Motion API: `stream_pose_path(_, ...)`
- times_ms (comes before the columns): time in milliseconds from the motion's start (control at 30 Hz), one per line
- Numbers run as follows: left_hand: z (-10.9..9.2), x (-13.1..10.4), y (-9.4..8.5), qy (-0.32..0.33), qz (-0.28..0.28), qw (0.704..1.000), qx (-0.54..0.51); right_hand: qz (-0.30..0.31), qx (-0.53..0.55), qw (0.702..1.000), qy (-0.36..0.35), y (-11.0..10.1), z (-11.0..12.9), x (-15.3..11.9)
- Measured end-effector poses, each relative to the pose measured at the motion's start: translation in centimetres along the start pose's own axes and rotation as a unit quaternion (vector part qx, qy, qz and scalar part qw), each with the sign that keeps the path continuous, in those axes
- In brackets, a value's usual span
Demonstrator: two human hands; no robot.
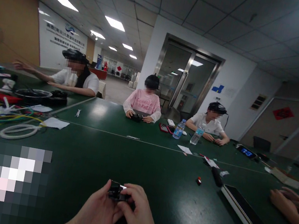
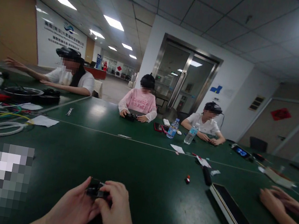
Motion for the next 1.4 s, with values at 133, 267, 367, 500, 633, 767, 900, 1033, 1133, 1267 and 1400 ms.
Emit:
stream_pose_path(133,-0.1,-0.1,-0.1,-0.006,0.016,1.000,-0.015,-0.015,0.029,0.999,-0.001,0.0,-0.3,0.0)
stream_pose_path(267,-0.1,-0.1,-0.1,-0.010,0.018,1.000,-0.017,-0.018,0.027,0.999,0.000,0.2,-0.6,0.0)
stream_pose_path(367,-0.2,0.0,-0.3,-0.004,0.013,1.000,-0.012,-0.024,0.037,0.999,0.000,0.2,-0.5,0.0)
stream_pose_path(500,-0.4,0.1,-0.8,0.019,-0.009,1.000,0.007,-0.071,0.093,0.993,0.003,-0.6,-0.5,0.3)
stream_pose_path(633,-0.5,0.1,-0.9,0.032,-0.018,0.999,0.032,-0.091,0.159,0.983,0.029,-1.2,-1.4,0.8)
stream_pose_path(767,-0.6,0.1,-1.0,0.045,-0.056,0.996,0.048,-0.137,0.265,0.953,0.058,-1.6,-2.7,1.1)
stream_pose_path(900,-0.5,0.0,-1.0,0.026,-0.070,0.996,0.057,-0.219,0.381,0.893,0.100,-2.3,-3.7,1.1)
stream_pose_path(1033,-0.5,-0.1,-0.9,0.021,-0.071,0.996,0.054,-0.240,0.502,0.819,0.137,-3.0,-4.0,1.0)
stream_pose_path(1133,-0.5,-0.1,-0.6,0.030,-0.087,0.995,0.047,-0.239,0.557,0.781,0.149,-3.3,-3.9,1.0)
stream_pose_path(1267,-0.6,-0.1,-0.2,0.037,-0.107,0.993,0.035,-0.237,0.568,0.770,0.170,-3.3,-3.9,0.9)
stream_pose_path(1400,-0.5,-0.1,-0.2,0.036,-0.108,0.993,0.035,-0.223,0.519,0.808,0.171,-2.8,-3.7,0.9)
Point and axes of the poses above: each hand's wrist, its own x-axis towards the middle knuckle, its own y-axis out of the palm, z = x × y, the point moved 3 cm from there along x, towards the middle knuckle
